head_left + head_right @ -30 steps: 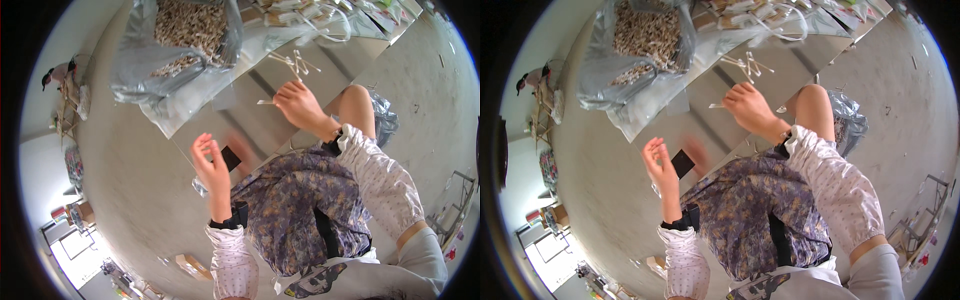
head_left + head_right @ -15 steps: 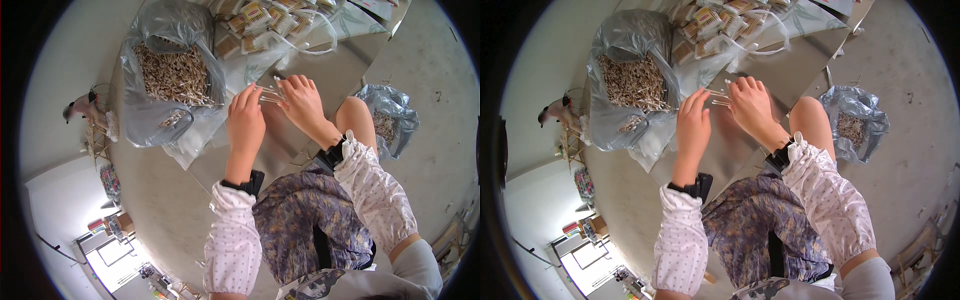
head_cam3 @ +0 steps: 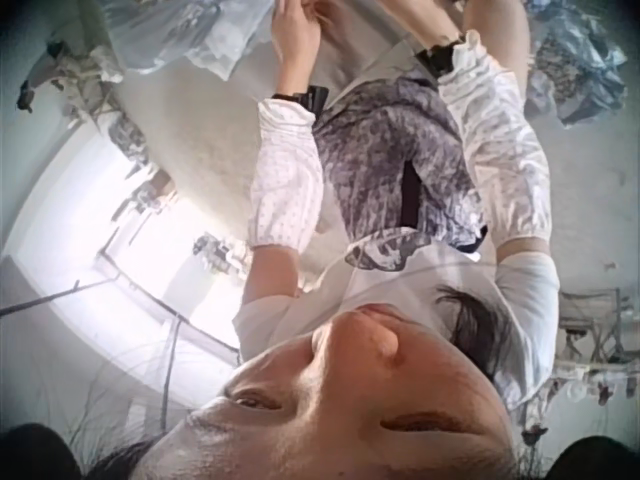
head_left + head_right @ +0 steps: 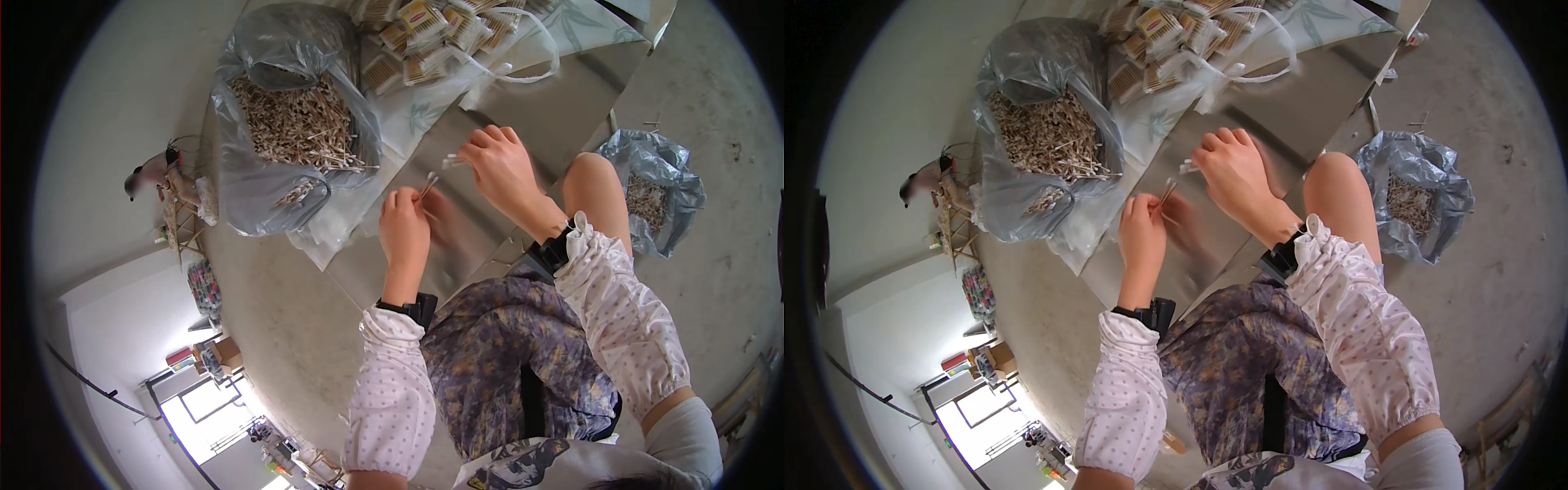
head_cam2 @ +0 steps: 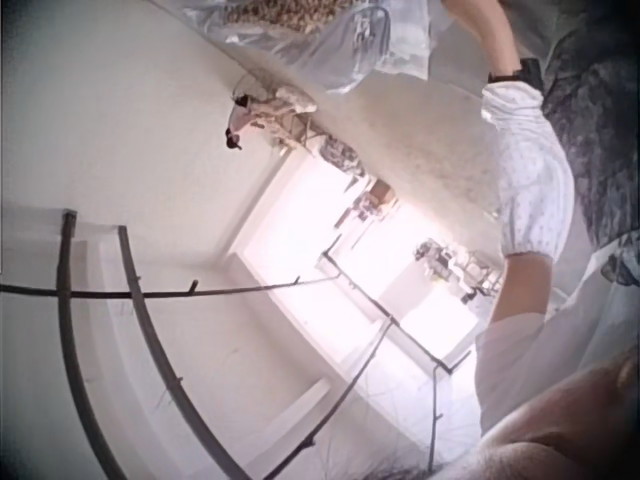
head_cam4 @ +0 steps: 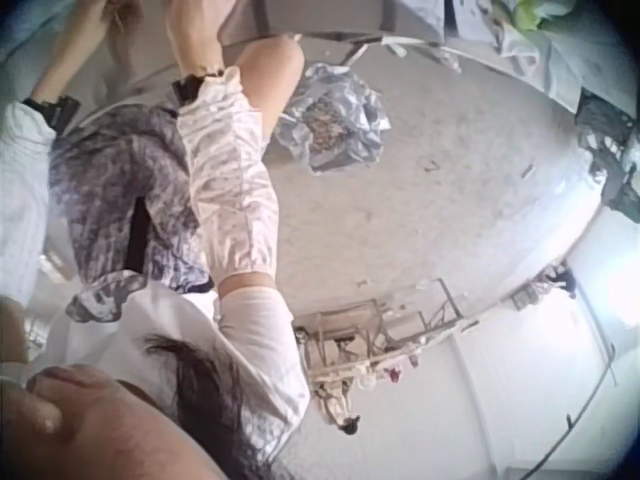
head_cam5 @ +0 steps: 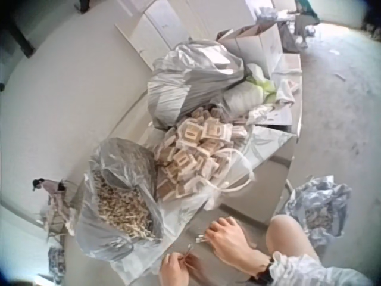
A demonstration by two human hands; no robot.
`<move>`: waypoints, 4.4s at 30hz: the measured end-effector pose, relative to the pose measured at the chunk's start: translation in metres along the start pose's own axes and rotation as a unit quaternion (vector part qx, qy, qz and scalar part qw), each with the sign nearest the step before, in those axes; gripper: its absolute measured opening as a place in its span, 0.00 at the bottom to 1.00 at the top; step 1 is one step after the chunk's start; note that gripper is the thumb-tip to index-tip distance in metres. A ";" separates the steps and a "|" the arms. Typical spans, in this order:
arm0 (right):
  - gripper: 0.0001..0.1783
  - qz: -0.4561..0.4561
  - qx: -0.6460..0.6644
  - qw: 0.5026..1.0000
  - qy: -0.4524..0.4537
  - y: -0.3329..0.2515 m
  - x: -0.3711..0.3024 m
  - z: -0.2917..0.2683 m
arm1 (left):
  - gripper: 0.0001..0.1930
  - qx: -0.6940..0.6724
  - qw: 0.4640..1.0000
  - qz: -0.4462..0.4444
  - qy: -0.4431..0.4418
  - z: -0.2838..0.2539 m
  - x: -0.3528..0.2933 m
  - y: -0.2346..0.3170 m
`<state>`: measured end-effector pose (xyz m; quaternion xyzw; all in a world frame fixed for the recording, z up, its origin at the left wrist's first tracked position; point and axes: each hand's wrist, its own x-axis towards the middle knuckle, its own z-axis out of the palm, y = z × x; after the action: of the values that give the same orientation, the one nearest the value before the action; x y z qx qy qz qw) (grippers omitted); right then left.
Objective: The recorder organizes a large batch of loose cotton swabs into aligned rows and places them into a small rectangular retail box.
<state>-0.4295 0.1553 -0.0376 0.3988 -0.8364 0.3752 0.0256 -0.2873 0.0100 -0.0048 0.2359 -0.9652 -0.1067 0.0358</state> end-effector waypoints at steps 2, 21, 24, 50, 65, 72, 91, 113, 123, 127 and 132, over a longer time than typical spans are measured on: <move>0.06 -0.025 0.012 0.999 -0.027 -0.003 -0.004 0.000 | 0.03 -0.025 0.999 -0.040 0.001 -0.001 -0.008 -0.011; 0.13 -0.143 0.083 0.979 -0.119 -0.035 -0.014 0.029 | 0.19 -0.020 0.995 -0.056 0.076 -0.045 0.140 -0.061; 0.11 -0.146 0.085 0.979 -0.114 -0.035 -0.012 0.028 | 0.21 0.030 0.996 -0.083 0.019 -0.035 0.165 -0.072; 0.13 -0.163 0.054 0.979 -0.111 -0.033 -0.015 0.022 | 0.17 -0.168 0.975 -0.076 0.127 -0.008 -0.065 -0.009; 0.22 -0.168 0.064 0.982 -0.063 -0.030 -0.013 0.024 | 0.23 -0.159 0.986 -0.002 0.049 -0.004 -0.019 -0.019; 0.24 -0.146 0.048 0.984 -0.089 -0.026 -0.013 0.020 | 0.09 -0.146 0.983 -0.097 0.063 -0.003 -0.035 -0.020; 0.18 0.147 0.467 0.869 -0.075 -0.055 -0.042 0.000 | 0.10 -0.430 0.866 -0.256 0.018 -0.036 -0.073 -0.005; 0.12 0.340 0.334 0.868 0.141 0.095 -0.156 -0.162 | 0.17 -0.147 0.983 -0.096 0.062 -0.002 -0.016 -0.014; 0.16 0.314 0.271 0.896 0.156 0.102 -0.162 -0.176 | 0.15 -0.132 0.980 -0.095 0.119 0.025 0.022 0.018; 0.16 0.171 0.364 0.909 0.107 -0.001 -0.073 -0.141 | 0.13 -0.208 0.969 -0.079 0.105 0.024 0.011 -0.005; 0.23 0.076 0.319 0.944 0.021 -0.040 -0.038 -0.042 | 0.12 -0.300 0.952 -0.058 0.001 0.015 -0.013 0.003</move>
<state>-0.3873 0.1909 0.0041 0.3134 -0.7001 0.6313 -0.1143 -0.2791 0.0217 -0.0187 0.2696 -0.8733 -0.3933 0.1002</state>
